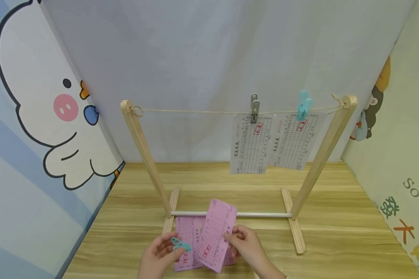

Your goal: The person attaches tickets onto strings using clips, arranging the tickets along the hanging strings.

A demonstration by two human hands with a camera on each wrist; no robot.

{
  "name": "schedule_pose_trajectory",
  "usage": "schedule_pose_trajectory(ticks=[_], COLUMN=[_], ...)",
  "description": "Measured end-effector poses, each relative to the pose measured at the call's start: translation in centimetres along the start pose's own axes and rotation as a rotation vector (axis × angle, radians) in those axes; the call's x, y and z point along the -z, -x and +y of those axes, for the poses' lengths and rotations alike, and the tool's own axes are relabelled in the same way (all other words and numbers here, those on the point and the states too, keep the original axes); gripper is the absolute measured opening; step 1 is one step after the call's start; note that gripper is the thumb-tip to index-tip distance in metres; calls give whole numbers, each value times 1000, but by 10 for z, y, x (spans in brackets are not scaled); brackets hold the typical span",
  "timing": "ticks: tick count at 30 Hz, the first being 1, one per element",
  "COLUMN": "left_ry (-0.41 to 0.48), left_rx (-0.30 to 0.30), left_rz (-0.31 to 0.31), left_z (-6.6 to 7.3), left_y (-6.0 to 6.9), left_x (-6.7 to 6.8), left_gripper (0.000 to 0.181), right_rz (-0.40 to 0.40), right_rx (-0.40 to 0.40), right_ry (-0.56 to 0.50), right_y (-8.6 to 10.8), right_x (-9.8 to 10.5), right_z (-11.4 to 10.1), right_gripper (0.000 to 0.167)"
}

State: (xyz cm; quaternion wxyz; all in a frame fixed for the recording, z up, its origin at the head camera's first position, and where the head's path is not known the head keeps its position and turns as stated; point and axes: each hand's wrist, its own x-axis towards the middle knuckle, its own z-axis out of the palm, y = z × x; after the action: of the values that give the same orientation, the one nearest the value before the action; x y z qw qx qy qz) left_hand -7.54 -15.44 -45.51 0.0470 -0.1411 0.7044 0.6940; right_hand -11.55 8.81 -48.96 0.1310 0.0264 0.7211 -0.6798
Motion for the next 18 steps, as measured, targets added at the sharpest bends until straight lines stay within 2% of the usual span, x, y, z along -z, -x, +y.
schedule_pose_trajectory(ticks=[9,14,18], left_ry=[-74,-56,-37], left_rx=[-4,-73,-125], left_rz=[-66,-85,-69], left_z=[22,33,43], left_y=[3,4,4], left_x=[-3,-4,-5], left_gripper=[49,43,39], right_rz=[-18,-9,-12], right_rx=[82,115,121], right_ry=[53,93,121], right_y=[1,2,2], right_x=[1,2,4], right_z=[-20,-28,-33], right_gripper=[28,25,24])
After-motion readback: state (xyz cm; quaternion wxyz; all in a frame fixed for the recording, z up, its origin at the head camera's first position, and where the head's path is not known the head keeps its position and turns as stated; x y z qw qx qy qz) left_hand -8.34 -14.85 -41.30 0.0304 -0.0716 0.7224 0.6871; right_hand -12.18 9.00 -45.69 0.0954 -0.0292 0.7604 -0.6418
